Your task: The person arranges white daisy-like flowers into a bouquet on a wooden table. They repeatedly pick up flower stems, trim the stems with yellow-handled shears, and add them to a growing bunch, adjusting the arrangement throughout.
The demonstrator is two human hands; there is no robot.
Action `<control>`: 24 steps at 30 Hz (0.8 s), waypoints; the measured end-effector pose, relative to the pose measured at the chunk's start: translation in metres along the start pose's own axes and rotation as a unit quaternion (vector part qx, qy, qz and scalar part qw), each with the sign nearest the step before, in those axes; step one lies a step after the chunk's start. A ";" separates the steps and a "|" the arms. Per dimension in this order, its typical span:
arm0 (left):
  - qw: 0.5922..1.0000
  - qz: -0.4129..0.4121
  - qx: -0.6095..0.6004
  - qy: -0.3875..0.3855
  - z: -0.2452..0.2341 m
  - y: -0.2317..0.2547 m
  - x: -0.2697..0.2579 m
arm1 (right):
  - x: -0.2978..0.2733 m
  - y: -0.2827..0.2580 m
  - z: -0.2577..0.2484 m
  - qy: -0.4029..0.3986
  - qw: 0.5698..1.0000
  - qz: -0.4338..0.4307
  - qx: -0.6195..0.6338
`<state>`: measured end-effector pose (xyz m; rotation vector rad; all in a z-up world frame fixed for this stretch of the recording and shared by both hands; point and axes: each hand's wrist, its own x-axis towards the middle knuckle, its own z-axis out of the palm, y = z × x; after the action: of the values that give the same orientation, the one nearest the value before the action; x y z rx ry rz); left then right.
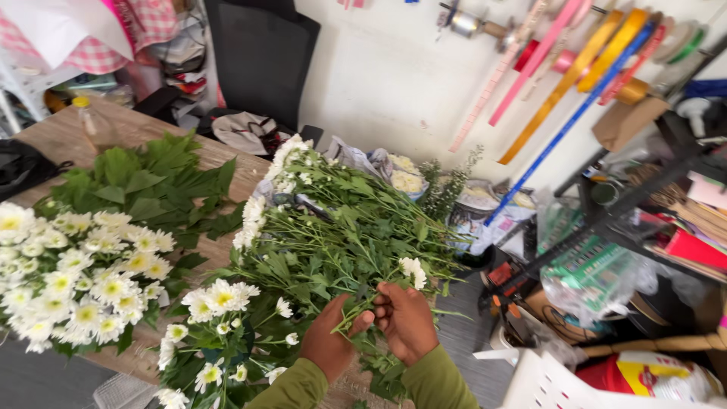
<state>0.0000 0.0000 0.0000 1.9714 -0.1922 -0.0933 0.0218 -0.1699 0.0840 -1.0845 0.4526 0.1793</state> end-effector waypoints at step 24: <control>0.921 -0.178 0.259 -0.233 -0.042 -0.010 -0.003 | 0.046 -0.036 -0.006 0.003 0.981 -0.112 -0.159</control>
<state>0.0047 0.0421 0.0070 2.4683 -0.1746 -0.8278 0.0742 -0.1958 0.0905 -1.4406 0.3100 0.0486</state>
